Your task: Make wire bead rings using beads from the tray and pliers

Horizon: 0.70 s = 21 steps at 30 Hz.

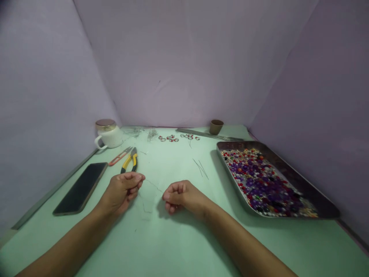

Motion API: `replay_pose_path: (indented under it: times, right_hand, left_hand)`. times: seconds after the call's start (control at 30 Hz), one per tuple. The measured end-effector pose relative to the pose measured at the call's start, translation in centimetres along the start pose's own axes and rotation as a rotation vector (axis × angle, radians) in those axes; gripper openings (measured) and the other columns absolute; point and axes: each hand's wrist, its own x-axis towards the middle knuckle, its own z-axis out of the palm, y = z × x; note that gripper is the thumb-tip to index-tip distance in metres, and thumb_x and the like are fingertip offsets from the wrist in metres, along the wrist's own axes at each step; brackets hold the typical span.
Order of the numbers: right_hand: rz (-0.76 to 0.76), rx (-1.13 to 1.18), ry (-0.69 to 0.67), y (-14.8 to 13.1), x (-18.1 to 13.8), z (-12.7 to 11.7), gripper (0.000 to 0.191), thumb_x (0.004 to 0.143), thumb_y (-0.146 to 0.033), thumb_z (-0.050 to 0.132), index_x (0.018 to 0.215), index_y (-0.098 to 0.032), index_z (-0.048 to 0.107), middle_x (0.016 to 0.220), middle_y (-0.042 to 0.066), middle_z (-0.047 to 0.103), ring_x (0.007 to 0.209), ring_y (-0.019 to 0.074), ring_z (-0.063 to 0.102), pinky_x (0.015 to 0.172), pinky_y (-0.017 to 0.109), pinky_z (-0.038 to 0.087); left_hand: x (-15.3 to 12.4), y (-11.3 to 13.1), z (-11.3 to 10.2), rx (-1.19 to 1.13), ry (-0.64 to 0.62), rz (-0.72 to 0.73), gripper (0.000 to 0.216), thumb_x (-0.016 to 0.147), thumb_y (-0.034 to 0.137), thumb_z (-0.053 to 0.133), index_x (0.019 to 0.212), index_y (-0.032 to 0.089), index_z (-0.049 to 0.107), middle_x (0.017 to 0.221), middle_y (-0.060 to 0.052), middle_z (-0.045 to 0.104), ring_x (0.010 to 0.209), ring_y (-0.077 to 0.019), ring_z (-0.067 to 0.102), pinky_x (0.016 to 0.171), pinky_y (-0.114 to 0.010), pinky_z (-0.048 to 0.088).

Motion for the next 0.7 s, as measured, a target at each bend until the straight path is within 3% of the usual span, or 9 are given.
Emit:
replay_pose_path:
  times: [0.1,0.17,0.4,0.7]
  right_hand:
    - [0.036,0.037,-0.057,-0.4,-0.4,0.2,0.033,0.066,-0.040,0.064,0.089,-0.015,0.062,0.085,0.007,0.065,0.055,0.0094,0.056,0.055,0.025,0.044]
    - [0.071,0.038,-0.117,-0.3,-0.6,0.9,0.037,0.063,-0.038,0.067,0.093,-0.017,0.062,0.090,0.008,0.064,0.061,0.0111,0.057,0.057,0.026,0.045]
    - [0.055,-0.042,-0.059,0.8,-0.5,2.8,0.028,0.060,-0.037,0.070,0.072,-0.012,0.065,0.057,-0.001,0.057,0.049,0.0073,0.052,0.050,0.021,0.042]
    - [0.057,0.029,-0.095,1.1,-0.2,2.5,0.026,0.059,-0.033,0.070,0.074,-0.012,0.064,0.063,0.001,0.062,0.049,0.0066,0.053,0.052,0.022,0.042]
  left_hand:
    - [0.0,0.3,-0.2,-0.050,-0.036,-0.054,0.017,0.057,0.023,0.065,0.064,0.008,0.059,0.048,0.004,0.045,0.036,-0.0004,0.028,0.032,-0.015,0.016]
    - [-0.1,0.2,-0.2,-0.059,-0.050,-0.070,0.017,0.057,0.022,0.065,0.064,0.008,0.058,0.049,0.003,0.046,0.036,-0.0005,0.028,0.032,-0.015,0.016]
    - [-0.5,0.0,0.3,-0.023,-0.060,-0.057,0.017,0.060,0.023,0.065,0.065,0.008,0.059,0.049,0.003,0.045,0.036,-0.0007,0.028,0.032,-0.015,0.016]
    - [-0.2,0.0,0.1,-0.017,-0.042,-0.028,0.017,0.061,0.024,0.065,0.066,0.009,0.059,0.052,0.003,0.046,0.038,-0.0010,0.031,0.033,-0.015,0.019]
